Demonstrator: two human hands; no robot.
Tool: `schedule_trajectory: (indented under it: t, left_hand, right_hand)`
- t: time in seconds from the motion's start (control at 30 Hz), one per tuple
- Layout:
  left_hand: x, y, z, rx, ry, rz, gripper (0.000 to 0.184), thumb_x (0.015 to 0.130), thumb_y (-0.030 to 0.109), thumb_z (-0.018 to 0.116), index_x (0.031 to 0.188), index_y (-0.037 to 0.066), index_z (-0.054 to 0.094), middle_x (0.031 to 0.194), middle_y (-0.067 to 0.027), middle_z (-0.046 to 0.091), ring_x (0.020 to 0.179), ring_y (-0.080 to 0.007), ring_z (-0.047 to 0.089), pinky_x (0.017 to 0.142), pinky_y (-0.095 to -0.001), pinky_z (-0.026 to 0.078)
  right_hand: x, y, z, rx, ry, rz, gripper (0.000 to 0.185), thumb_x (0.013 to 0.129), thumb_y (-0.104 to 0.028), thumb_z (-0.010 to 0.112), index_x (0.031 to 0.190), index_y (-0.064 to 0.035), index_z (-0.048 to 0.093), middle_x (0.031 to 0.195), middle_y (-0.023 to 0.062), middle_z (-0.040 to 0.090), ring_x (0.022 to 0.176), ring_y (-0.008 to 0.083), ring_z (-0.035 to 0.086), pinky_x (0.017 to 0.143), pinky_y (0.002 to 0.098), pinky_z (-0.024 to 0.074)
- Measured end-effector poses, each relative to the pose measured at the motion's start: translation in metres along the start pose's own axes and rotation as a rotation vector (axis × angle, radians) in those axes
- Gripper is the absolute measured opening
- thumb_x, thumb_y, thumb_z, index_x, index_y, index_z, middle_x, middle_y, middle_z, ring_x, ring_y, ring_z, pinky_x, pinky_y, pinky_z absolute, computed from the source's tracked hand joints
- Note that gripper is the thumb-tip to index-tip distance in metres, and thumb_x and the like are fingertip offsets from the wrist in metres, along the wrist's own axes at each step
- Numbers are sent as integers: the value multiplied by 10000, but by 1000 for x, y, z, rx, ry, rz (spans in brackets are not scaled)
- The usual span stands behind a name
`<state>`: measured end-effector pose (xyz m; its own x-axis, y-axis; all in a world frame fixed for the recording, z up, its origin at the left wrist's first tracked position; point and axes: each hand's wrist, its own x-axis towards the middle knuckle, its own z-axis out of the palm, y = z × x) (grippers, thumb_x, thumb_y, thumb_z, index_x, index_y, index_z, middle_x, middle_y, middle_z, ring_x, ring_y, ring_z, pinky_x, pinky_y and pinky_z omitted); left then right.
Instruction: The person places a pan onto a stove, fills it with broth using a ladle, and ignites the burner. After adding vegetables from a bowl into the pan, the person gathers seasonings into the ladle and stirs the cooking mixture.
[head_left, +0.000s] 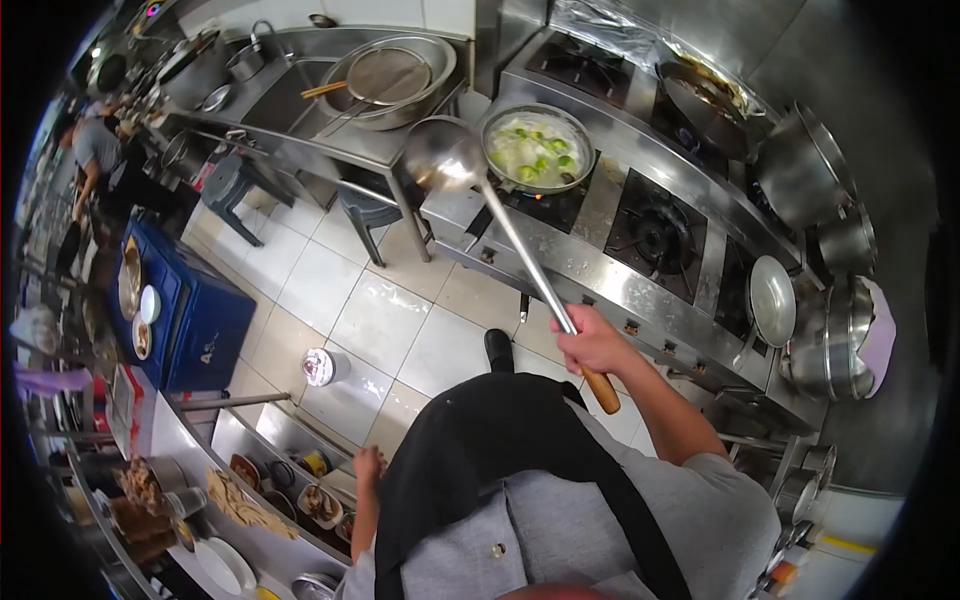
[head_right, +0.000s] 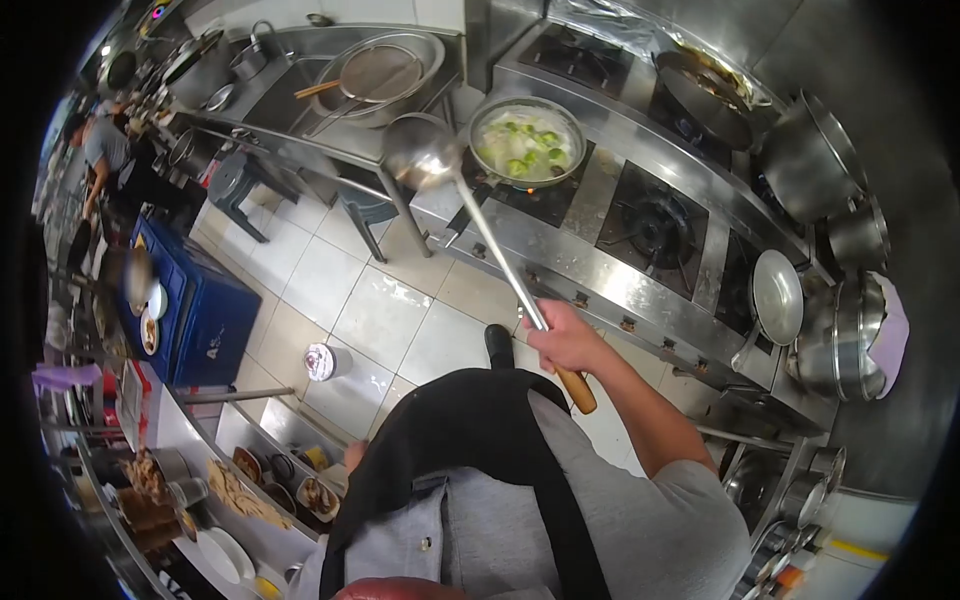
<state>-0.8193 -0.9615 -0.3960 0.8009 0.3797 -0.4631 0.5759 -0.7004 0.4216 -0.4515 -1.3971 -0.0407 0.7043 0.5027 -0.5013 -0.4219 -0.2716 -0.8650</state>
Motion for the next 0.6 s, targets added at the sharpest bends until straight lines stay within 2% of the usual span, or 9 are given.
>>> schedule_trajectory:
  t: [0.03, 0.07, 0.1, 0.17, 0.33, 0.47, 0.5, 0.57, 0.6]
  left_hand:
    - [25, 19, -17, -390, -40, -265, 276, 918, 262, 586, 1037, 15, 616, 833, -106, 653, 711, -229, 628, 574, -366, 492]
    - [43, 49, -38, -674, -19, -458, 274, 918, 249, 574, 1059, 18, 619, 832, -89, 648, 663, -199, 613, 528, -329, 476]
    - [55, 80, -60, -829, -10, -553, 276, 917, 236, 562, 1081, 21, 622, 830, -72, 642, 614, -169, 599, 481, -292, 461]
    - [82, 125, -79, -768, 52, -495, 296, 908, 241, 575, 1098, 17, 618, 837, -74, 646, 619, -177, 601, 493, -307, 469]
    - [135, 189, -80, -699, -20, -380, 335, 886, 278, 634, 1056, -11, 631, 818, -90, 653, 630, -173, 605, 515, -308, 474]
    - [153, 183, -64, -484, -110, -273, 372, 867, 295, 672, 999, -53, 660, 804, -133, 684, 674, -206, 644, 589, -342, 512]
    - [160, 170, -57, -383, -131, -238, 386, 872, 298, 665, 1005, -64, 668, 828, -166, 707, 720, -233, 678, 666, -366, 541]
    - [173, 154, -53, -286, -185, -192, 397, 873, 298, 660, 1013, -73, 665, 854, -177, 713, 729, -250, 690, 669, -367, 547]
    - [182, 149, -51, -187, -236, -148, 407, 875, 298, 655, 1020, -82, 662, 881, -189, 720, 738, -266, 702, 671, -369, 553]
  right_hand:
    - [6, -1, -10, -65, 119, 8, 142, 812, -24, 551, 937, -22, 483, 670, 45, 478, 418, 144, 519, 397, 310, 429]
    - [13, 0, -23, -57, 121, 13, 142, 812, -24, 551, 937, -22, 483, 670, 45, 478, 418, 144, 519, 397, 310, 429]
    - [24, 5, -36, -89, 220, -2, 136, 813, -17, 547, 928, -26, 476, 660, 45, 483, 418, 145, 518, 394, 312, 430]
    - [47, 23, -63, -139, 354, -36, 102, 819, -26, 543, 891, -34, 471, 651, 48, 492, 430, 146, 515, 397, 317, 436]
    - [71, 33, -98, -235, 356, 30, 99, 821, -71, 562, 863, -30, 482, 640, 55, 496, 450, 151, 523, 412, 328, 442]
    - [87, 63, -107, -499, 417, -12, 152, 793, -131, 591, 834, -17, 499, 640, 84, 524, 487, 180, 530, 451, 353, 440]
    - [90, 64, -105, -537, 438, -7, 168, 787, -145, 597, 834, -15, 500, 651, 102, 528, 531, 202, 550, 495, 371, 454]
    - [94, 48, -97, -588, 481, 53, 211, 771, -181, 608, 832, -7, 507, 697, 158, 548, 657, 271, 589, 627, 417, 475]
    - [99, 47, -97, -587, 489, 60, 211, 771, -181, 608, 832, -7, 507, 697, 158, 548, 657, 271, 589, 627, 417, 475]
